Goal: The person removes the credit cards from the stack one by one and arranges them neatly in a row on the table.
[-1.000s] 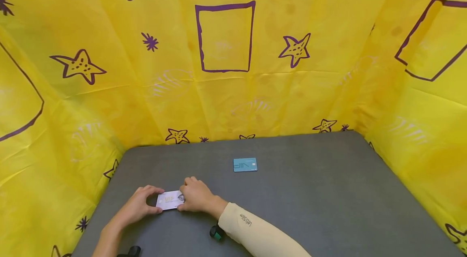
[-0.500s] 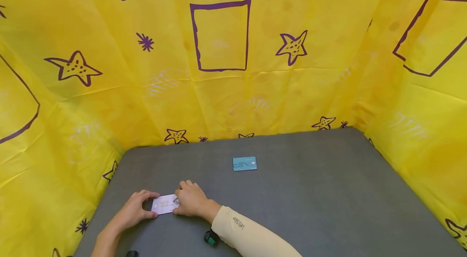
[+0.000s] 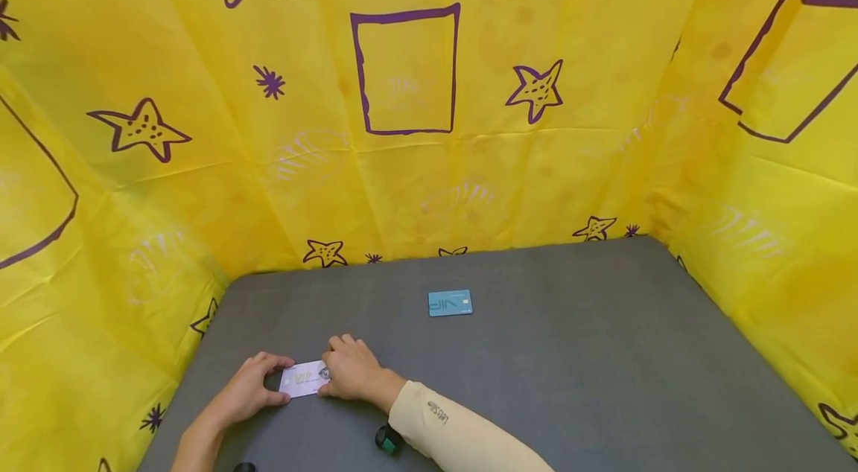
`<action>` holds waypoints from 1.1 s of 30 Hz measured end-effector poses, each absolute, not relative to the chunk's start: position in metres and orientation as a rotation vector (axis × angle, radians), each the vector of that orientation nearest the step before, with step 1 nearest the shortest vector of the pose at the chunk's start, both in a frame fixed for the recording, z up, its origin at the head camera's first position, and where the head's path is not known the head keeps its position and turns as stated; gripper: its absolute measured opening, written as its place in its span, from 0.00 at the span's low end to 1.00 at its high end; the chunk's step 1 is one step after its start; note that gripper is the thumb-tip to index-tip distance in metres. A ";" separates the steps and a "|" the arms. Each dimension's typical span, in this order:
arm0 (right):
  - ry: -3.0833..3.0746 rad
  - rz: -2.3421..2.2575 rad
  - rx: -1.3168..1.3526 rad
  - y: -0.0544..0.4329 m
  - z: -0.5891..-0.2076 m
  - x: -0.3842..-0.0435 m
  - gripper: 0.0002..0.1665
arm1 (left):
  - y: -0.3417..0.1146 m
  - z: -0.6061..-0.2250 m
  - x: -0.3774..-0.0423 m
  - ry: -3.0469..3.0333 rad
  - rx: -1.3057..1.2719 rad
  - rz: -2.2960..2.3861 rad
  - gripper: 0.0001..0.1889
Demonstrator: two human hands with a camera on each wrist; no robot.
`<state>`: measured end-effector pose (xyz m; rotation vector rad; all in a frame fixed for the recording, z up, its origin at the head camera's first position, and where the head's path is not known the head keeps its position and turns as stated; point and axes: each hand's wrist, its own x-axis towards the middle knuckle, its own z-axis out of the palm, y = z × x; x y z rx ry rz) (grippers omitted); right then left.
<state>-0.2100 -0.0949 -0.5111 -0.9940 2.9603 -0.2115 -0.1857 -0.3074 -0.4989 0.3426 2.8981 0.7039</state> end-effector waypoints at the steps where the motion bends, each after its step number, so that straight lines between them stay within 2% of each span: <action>1: 2.961 -0.208 -0.996 -0.095 -0.511 -0.210 0.25 | -0.307 -0.499 -0.186 2.899 0.339 0.703 0.27; 33: 2.900 -0.247 -1.132 -0.087 -0.511 -0.216 0.28 | -0.306 -0.499 -0.181 2.902 0.281 0.822 0.28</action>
